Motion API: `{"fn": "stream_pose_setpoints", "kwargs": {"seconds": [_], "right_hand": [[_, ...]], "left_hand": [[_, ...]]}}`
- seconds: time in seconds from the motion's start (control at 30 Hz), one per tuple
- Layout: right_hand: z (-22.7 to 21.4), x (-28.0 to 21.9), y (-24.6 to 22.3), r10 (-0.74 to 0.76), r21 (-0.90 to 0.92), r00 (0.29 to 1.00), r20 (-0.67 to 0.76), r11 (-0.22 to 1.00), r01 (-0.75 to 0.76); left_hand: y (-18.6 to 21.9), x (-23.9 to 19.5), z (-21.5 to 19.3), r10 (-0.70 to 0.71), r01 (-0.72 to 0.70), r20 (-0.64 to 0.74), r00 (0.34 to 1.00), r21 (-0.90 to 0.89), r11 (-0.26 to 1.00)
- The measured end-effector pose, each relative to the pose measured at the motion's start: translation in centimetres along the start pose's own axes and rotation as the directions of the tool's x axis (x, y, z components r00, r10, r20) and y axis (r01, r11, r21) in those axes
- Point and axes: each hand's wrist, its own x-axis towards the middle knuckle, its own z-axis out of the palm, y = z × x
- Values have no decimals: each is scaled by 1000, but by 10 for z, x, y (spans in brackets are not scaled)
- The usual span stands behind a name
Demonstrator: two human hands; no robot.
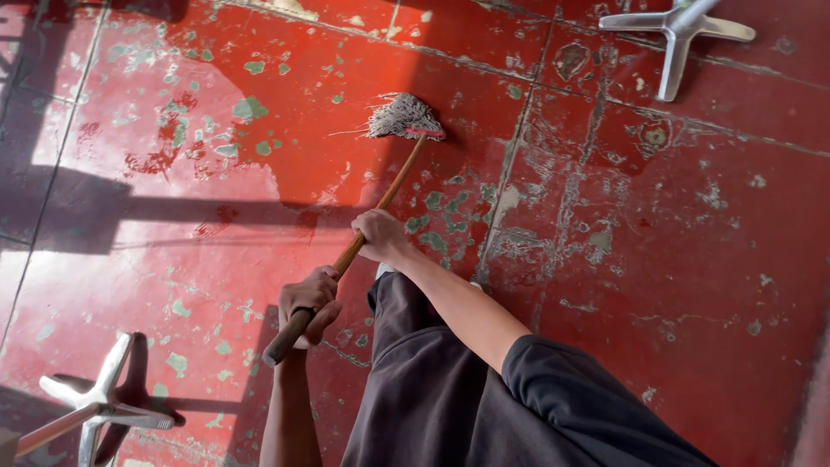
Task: Mopping a red tiled floor in a restaurant seating area.
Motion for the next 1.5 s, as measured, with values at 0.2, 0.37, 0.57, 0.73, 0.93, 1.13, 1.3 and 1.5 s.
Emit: {"fn": "stream_pose_setpoints", "kwargs": {"seconds": [0.2,0.37,0.57,0.73,0.93,1.13,1.3,1.5], "right_hand": [[-87,-91,57,285,36,932,-224,958,-285],[-125,-183,156,454,117,757,-470,882,-457],[-180,-254,153,608,83,652,-453,757,-648],[-127,-262,186,416,58,743,-524,888,-457],[-77,-168,142,497,67,822,-279,864,-499],[1,-69,55,335,103,920,-202,942,-321],[112,10,-17,-31,138,992,-125,989,48],[173,52,-91,-388,304,920,49,884,356]], "left_hand": [[-32,43,90,72,9,265,962,-294,956],[-43,93,205,66,94,528,846,-270,958],[-52,82,268,65,168,612,788,-316,934],[-79,51,232,71,170,516,854,-406,898],[-45,41,124,42,128,432,901,-358,925],[-7,9,2,56,38,328,943,-274,961],[28,-51,-96,9,-6,130,991,-25,1000],[66,-106,-113,54,-52,1,999,285,957]]}}
